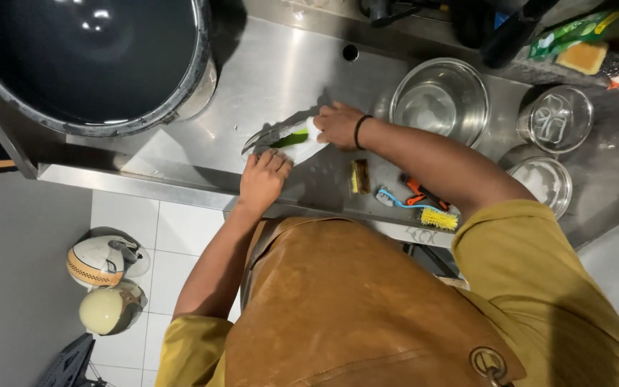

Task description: Cleaning a white sneaker using a brush, soap, and water at a sink.

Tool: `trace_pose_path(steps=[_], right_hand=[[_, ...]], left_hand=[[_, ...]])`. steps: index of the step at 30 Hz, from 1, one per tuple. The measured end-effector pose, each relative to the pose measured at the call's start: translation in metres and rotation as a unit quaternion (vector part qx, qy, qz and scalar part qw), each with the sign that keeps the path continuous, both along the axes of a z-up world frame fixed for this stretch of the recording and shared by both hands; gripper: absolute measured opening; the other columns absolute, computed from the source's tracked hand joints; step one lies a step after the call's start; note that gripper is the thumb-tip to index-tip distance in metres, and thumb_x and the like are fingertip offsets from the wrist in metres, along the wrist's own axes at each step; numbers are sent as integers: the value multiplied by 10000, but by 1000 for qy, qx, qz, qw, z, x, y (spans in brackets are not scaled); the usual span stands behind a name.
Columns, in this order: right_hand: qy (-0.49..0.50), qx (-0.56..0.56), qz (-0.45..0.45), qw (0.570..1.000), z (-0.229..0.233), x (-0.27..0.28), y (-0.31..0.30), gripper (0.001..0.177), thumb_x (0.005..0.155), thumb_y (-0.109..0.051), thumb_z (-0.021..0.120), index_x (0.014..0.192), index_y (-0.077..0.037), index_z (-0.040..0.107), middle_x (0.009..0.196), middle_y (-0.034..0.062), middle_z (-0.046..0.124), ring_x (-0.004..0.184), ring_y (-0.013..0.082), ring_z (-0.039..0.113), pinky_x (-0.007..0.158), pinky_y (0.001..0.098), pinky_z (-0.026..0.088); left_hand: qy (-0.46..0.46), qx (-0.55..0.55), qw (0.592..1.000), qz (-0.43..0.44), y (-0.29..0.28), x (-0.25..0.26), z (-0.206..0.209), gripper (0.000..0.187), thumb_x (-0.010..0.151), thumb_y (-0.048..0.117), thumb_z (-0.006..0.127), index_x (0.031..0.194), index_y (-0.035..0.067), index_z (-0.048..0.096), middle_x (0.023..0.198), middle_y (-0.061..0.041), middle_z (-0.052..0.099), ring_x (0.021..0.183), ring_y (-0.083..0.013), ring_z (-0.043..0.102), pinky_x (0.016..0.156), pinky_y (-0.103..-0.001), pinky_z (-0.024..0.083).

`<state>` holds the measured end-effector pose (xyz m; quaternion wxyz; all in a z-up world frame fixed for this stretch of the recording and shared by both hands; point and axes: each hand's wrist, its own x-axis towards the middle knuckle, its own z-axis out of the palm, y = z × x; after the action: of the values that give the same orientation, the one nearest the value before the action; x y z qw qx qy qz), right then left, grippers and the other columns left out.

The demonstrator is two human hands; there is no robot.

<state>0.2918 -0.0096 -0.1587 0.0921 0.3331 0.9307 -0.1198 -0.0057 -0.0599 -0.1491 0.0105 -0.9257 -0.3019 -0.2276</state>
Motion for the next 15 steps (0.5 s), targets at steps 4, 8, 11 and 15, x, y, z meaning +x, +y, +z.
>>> trace_pose_path(steps=[4,8,11,15], right_hand=[[-93,46,51,993,7,-13,2,217,948,-174,571,925,-237,778,1194,-33,541,1220,276,427,1030,519,374],[-146,26,50,988,-9,-14,-7,251,970,-173,527,1001,-205,773,1244,-29,558,1364,300,345,1110,615,277],[-176,4,29,984,-15,-12,-12,281,994,-172,486,1067,-179,757,1294,-9,577,1447,319,297,1147,653,227],[-94,68,32,993,-14,-2,-17,199,968,-171,578,1109,-242,700,1384,-33,513,1444,314,317,1130,666,215]], left_hand=[[-1,32,999,24,19,9,-21,102,1004,183,609,973,161,704,932,-55,670,930,-268,628,731,-413,414],[9,35,999,41,23,21,-40,88,943,145,635,885,155,702,853,-79,660,864,-293,607,696,-422,410],[42,8,998,50,22,31,-52,80,883,144,672,851,167,742,773,-65,685,784,-285,626,682,-423,425],[70,-76,992,72,18,35,-45,142,922,156,639,972,198,764,871,-66,738,796,-284,702,666,-394,505]])
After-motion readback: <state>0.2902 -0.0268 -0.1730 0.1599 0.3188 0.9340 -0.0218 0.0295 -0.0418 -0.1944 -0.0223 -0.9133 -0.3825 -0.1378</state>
